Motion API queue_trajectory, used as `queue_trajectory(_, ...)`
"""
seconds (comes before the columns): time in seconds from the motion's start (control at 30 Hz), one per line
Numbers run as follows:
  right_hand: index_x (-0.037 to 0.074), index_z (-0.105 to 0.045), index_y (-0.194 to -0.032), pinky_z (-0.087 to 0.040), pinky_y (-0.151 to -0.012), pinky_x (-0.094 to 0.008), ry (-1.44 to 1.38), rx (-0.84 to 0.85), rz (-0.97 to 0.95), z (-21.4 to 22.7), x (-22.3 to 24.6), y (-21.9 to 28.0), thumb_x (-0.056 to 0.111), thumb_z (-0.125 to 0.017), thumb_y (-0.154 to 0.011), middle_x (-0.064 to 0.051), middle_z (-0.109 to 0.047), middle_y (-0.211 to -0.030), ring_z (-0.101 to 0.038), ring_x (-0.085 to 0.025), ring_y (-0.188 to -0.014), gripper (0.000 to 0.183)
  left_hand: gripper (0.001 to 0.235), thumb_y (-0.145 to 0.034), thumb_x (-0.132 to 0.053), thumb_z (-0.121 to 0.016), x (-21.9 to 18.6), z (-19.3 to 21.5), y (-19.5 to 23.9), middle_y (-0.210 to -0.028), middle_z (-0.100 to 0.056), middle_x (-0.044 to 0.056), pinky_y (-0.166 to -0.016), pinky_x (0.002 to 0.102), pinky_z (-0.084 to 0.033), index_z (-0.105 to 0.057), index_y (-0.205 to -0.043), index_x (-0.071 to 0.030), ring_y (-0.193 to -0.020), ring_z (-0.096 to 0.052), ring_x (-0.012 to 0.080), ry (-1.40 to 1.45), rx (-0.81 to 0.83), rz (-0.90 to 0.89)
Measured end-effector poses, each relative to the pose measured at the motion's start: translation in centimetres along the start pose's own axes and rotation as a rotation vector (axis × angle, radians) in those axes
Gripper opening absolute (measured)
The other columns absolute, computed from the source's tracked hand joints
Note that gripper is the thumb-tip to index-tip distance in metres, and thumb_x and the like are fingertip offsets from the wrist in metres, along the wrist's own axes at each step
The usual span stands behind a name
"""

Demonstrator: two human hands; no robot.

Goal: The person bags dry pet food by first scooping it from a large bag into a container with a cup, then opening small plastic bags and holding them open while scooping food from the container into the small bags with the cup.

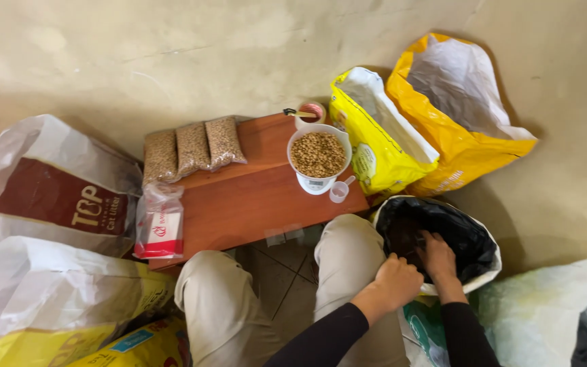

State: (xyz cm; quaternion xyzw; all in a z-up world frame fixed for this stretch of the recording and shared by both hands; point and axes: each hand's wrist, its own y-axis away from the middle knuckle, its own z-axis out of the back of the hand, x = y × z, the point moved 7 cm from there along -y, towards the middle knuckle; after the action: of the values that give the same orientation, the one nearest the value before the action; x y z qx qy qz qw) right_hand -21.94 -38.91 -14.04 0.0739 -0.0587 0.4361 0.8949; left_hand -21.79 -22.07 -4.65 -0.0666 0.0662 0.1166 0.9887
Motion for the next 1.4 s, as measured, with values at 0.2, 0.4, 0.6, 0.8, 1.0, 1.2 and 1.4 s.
queue_trajectory(0.2,0.011,-0.069,-0.124,-0.057,-0.077,-0.040,-0.349,-0.176,-0.068,1.9,-0.8,1.0,0.018,-0.078,-0.078,-0.015,-0.074,-0.102,-0.071,-0.033,-0.087,0.048,0.018,-0.090,-0.020,-0.061,0.0,0.2,-0.3,-0.091,-0.075,0.010,-0.084,0.045,-0.046,-0.077,-0.086,-0.013,-0.080,-0.065,0.0280,0.013,0.012,0.000)
queue_trajectory(0.4,0.000,-0.064,-0.127,-0.055,-0.052,-0.032,-0.826,-0.222,-0.298,4.9,-3.1,4.2,0.014,-0.077,-0.086,-0.018,-0.070,-0.103,-0.068,-0.026,-0.060,0.046,0.017,-0.090,-0.019,-0.061,-0.2,0.5,-0.2,-0.090,-0.074,0.011,-0.083,0.045,-0.045,-0.076,-0.088,-0.012,-0.078,-0.064,0.0279,-0.006,-0.055,-0.017)
queue_trajectory(0.6,-0.009,-0.055,-0.134,-0.061,-0.069,-0.053,-1.137,-0.479,-0.444,10.9,-1.2,10.9,0.002,-0.072,-0.098,-0.034,-0.054,-0.113,-0.066,-0.044,-0.086,0.041,0.018,-0.089,-0.027,-0.069,0.1,8.5,1.6,-0.080,-0.069,0.011,-0.080,0.050,-0.050,-0.073,-0.088,-0.010,-0.079,-0.068,0.0308,0.151,-0.381,-0.103)
queue_trajectory(0.8,-0.005,-0.049,-0.135,-0.061,-0.069,-0.060,-1.304,-0.622,-0.479,11.9,-2.4,15.2,0.000,-0.065,-0.103,-0.019,-0.046,-0.109,-0.066,-0.044,-0.082,0.037,0.007,-0.096,-0.021,-0.065,3.7,15.9,3.6,-0.092,-0.071,0.000,-0.087,0.040,-0.050,-0.072,-0.098,-0.019,-0.090,-0.069,0.0232,0.563,-0.611,0.015)
queue_trajectory(1.0,-0.001,-0.051,-0.138,-0.060,-0.072,-0.061,-1.336,-0.698,-0.310,17.5,1.8,14.3,-0.001,-0.061,-0.108,-0.018,-0.051,-0.109,-0.066,-0.046,-0.090,0.032,0.011,-0.095,-0.025,-0.065,11.9,20.5,5.5,-0.095,-0.072,0.002,-0.085,0.040,-0.046,-0.073,-0.097,-0.018,-0.092,-0.064,0.0223,0.289,-0.733,0.046)
queue_trajectory(1.2,0.001,-0.050,-0.141,-0.063,-0.070,-0.052,-1.369,-0.725,0.010,21.0,10.2,7.0,-0.010,-0.066,-0.097,-0.023,-0.057,-0.119,-0.068,-0.034,-0.090,0.048,0.020,-0.089,-0.031,-0.069,23.9,17.3,6.6,-0.106,-0.069,-0.002,-0.090,0.040,-0.042,-0.071,-0.108,-0.025,-0.102,-0.062,0.0200,-0.141,-0.614,0.174)
queue_trajectory(1.4,0.007,-0.064,-0.134,-0.064,-0.070,-0.037,-1.093,-0.804,0.211,21.9,17.3,0.5,0.000,-0.085,-0.085,-0.015,-0.064,-0.117,-0.070,-0.024,-0.086,0.054,0.031,-0.091,-0.034,-0.068,30.1,14.3,10.8,-0.115,-0.063,-0.002,-0.089,0.037,-0.044,-0.065,-0.120,-0.024,-0.106,-0.060,0.0201,-0.032,-0.501,0.534)
